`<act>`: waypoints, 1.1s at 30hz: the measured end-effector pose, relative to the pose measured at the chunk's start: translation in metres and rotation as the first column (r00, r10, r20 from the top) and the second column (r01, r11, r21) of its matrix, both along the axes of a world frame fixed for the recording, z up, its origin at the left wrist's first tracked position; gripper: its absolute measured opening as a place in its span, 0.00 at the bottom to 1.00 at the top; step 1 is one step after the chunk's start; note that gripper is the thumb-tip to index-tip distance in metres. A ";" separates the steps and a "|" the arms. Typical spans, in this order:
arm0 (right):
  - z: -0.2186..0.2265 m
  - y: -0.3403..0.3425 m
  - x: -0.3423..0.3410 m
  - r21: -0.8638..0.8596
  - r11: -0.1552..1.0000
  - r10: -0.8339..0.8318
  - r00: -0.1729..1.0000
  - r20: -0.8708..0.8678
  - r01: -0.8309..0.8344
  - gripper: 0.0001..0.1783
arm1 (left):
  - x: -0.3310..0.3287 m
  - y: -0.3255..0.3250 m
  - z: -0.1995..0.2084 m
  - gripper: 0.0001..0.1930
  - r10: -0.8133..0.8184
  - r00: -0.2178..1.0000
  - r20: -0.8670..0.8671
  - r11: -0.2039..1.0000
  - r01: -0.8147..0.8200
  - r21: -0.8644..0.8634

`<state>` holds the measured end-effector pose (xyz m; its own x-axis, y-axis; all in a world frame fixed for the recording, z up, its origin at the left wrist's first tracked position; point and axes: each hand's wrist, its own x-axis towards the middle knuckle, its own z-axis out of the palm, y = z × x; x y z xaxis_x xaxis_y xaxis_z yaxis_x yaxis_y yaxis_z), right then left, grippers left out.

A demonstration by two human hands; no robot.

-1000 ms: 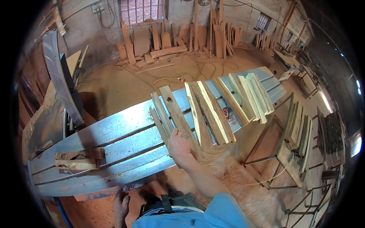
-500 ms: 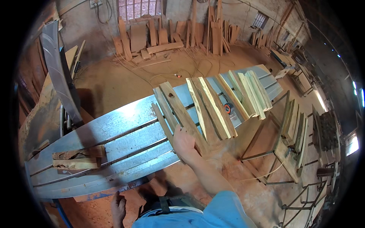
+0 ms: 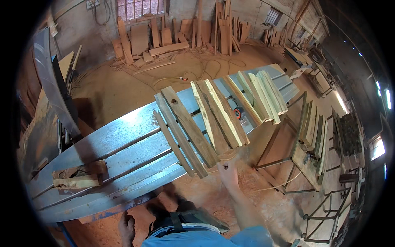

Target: The person uses a table saw to cut wooden planks into smaller pieces. They feed each plank through the saw, collect the cut pieces, and stack them on the table surface.

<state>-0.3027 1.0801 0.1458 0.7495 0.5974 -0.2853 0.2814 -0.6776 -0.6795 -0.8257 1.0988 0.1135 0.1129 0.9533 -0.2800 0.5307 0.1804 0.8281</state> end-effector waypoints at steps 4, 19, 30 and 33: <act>-0.044 -0.005 0.004 0.248 0.847 -0.015 0.488 -0.873 0.469 0.22 | 0.016 0.007 0.016 0.27 0.015 0.999 0.030 0.994 -0.011 -0.107; -0.002 0.019 -0.042 0.275 0.960 -0.034 0.996 -0.084 0.056 0.24 | 0.026 0.000 0.022 0.28 0.024 1.000 0.002 0.993 -0.023 -0.119; -0.007 0.020 -0.020 0.287 0.957 0.015 0.984 -0.179 0.038 0.21 | 0.039 -0.005 0.027 0.28 0.052 0.998 -0.024 0.993 -0.054 -0.109; 0.000 0.021 -0.017 0.083 0.996 0.024 0.993 -0.113 -0.015 0.19 | 0.038 -0.002 0.039 0.26 -0.002 0.986 -0.166 0.997 -0.012 -0.081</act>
